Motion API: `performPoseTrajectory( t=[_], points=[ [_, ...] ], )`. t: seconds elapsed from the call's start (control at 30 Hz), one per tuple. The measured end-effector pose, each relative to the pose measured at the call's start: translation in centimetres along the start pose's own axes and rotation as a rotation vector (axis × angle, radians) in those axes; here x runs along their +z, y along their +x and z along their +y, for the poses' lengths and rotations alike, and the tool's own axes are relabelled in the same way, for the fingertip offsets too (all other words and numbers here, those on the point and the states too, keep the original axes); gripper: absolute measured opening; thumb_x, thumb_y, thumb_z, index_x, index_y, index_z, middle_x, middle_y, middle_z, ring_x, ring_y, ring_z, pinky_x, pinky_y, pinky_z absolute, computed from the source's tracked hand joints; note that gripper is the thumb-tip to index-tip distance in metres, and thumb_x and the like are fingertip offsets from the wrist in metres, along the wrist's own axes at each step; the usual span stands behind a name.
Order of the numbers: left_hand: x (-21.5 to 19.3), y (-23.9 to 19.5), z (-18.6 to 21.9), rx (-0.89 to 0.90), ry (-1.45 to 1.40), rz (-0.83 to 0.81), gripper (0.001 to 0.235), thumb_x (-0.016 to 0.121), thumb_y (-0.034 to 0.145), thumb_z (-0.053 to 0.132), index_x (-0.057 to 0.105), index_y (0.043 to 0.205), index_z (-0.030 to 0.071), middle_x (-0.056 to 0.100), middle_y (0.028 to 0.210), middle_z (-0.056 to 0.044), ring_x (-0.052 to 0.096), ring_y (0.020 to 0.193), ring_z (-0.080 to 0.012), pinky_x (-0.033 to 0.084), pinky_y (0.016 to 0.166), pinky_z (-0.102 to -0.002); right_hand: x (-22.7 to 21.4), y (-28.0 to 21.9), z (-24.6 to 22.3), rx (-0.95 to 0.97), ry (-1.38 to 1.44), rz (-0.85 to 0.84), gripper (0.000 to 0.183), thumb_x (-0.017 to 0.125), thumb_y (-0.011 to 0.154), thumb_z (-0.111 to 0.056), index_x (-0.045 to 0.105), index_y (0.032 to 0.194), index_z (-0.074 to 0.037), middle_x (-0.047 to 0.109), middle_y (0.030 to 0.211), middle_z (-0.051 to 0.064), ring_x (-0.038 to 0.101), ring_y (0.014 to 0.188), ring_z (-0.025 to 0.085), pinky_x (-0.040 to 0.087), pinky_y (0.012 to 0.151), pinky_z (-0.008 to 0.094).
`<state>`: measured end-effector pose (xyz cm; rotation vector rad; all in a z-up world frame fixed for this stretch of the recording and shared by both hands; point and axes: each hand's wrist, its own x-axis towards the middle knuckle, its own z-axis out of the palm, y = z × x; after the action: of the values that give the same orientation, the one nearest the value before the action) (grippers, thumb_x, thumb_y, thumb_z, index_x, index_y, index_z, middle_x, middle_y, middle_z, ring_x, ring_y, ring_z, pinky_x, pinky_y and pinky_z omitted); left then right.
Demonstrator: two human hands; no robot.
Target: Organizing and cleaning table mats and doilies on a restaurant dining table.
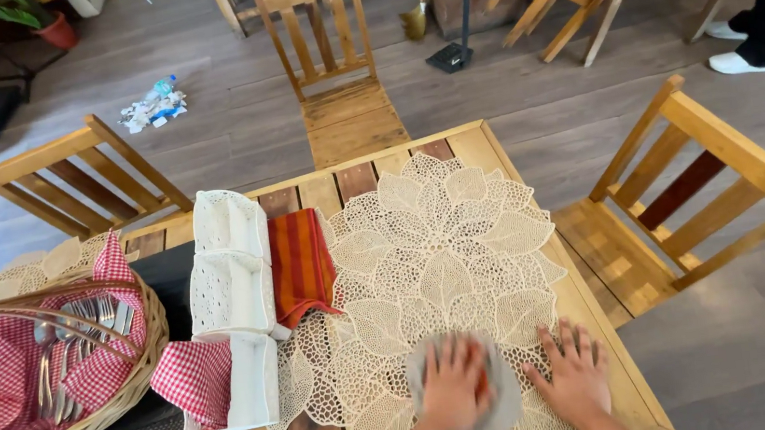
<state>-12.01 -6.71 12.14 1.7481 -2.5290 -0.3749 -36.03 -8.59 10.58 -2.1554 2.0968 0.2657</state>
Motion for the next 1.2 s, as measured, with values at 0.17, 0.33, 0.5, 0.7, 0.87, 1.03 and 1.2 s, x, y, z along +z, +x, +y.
performPoseTrajectory(
  t=[0.17, 0.33, 0.5, 0.7, 0.87, 1.03, 1.2],
  points=[
    [13.9, -9.3, -7.4, 0.360, 0.271, 0.608, 0.046, 0.045, 0.107, 0.047, 0.050, 0.149, 0.029, 0.027, 0.171, -0.013, 0.023, 0.158, -0.0334, 0.017, 0.123, -0.060, -0.8, -0.2, -0.3, 0.024, -0.080, -0.053, 0.084, 0.033, 0.091, -0.079, 0.019, 0.160, -0.034, 0.013, 0.169, 0.008, 0.011, 0.155, 0.031, 0.007, 0.123, 0.054],
    [7.3, -6.6, -16.5, 0.174, 0.289, 0.428, 0.081, 0.040, 0.095, 0.070, 0.027, 0.158, 0.020, 0.016, 0.164, -0.015, 0.010, 0.150, -0.0348, 0.002, 0.120, -0.060, 0.2, 0.3, -0.1, 0.029, -0.061, -0.021, 0.083, 0.034, 0.089, -0.077, 0.018, 0.159, -0.034, 0.014, 0.167, 0.008, 0.012, 0.154, 0.032, 0.007, 0.123, 0.057],
    [-1.7, 7.0, -12.9, -0.312, 0.236, 0.202, 0.079, 0.026, 0.098, 0.068, 0.014, 0.163, 0.025, 0.006, 0.170, -0.009, -0.001, 0.157, -0.0291, -0.001, 0.124, -0.052, -0.1, 0.1, 0.0, 0.028, -0.032, -0.006, 0.083, 0.037, 0.089, -0.077, 0.021, 0.158, -0.033, 0.015, 0.167, 0.008, 0.013, 0.154, 0.033, 0.008, 0.122, 0.056],
    [0.0, 10.6, -1.3, -0.153, 0.051, 0.029, 0.075, 0.017, 0.103, 0.061, 0.009, 0.163, 0.015, 0.003, 0.171, -0.013, -0.002, 0.157, -0.0336, 0.000, 0.126, -0.053, -0.8, -0.4, -0.3, 0.038, -0.008, -0.039, 0.084, 0.042, 0.088, -0.076, 0.023, 0.158, -0.034, 0.016, 0.166, 0.007, 0.012, 0.154, 0.032, 0.008, 0.123, 0.056],
    [8.9, 0.4, -1.9, 0.300, 0.154, 0.431, 0.076, 0.028, 0.101, 0.064, 0.017, 0.160, 0.018, 0.004, 0.167, -0.016, 0.003, 0.153, -0.0349, 0.002, 0.119, -0.055, -1.7, -0.2, -0.4, 0.039, -0.121, -0.104, 0.088, 0.047, 0.084, -0.071, 0.020, 0.160, -0.035, 0.013, 0.169, 0.006, 0.011, 0.155, 0.031, 0.008, 0.123, 0.054],
    [7.6, -4.2, -13.3, 0.038, -0.004, -0.233, 0.067, 0.049, 0.092, 0.060, 0.036, 0.155, 0.041, 0.031, 0.166, 0.009, 0.021, 0.160, -0.0150, 0.010, 0.138, -0.046, -2.9, -0.1, -0.7, 0.058, -0.009, -0.183, 0.081, 0.038, 0.091, -0.078, 0.019, 0.159, -0.038, 0.010, 0.169, 0.007, 0.006, 0.156, 0.033, 0.005, 0.124, 0.056],
    [-3.7, 8.4, -13.5, -0.429, 0.148, -0.249, 0.076, 0.027, 0.099, 0.064, 0.011, 0.164, 0.028, 0.002, 0.172, -0.008, 0.002, 0.158, -0.0301, 0.001, 0.127, -0.052, -2.1, -0.2, -0.6, 0.045, 0.027, -0.191, 0.082, 0.038, 0.091, -0.078, 0.018, 0.159, -0.036, 0.008, 0.169, 0.008, 0.004, 0.156, 0.033, 0.002, 0.124, 0.055]
  ],
)
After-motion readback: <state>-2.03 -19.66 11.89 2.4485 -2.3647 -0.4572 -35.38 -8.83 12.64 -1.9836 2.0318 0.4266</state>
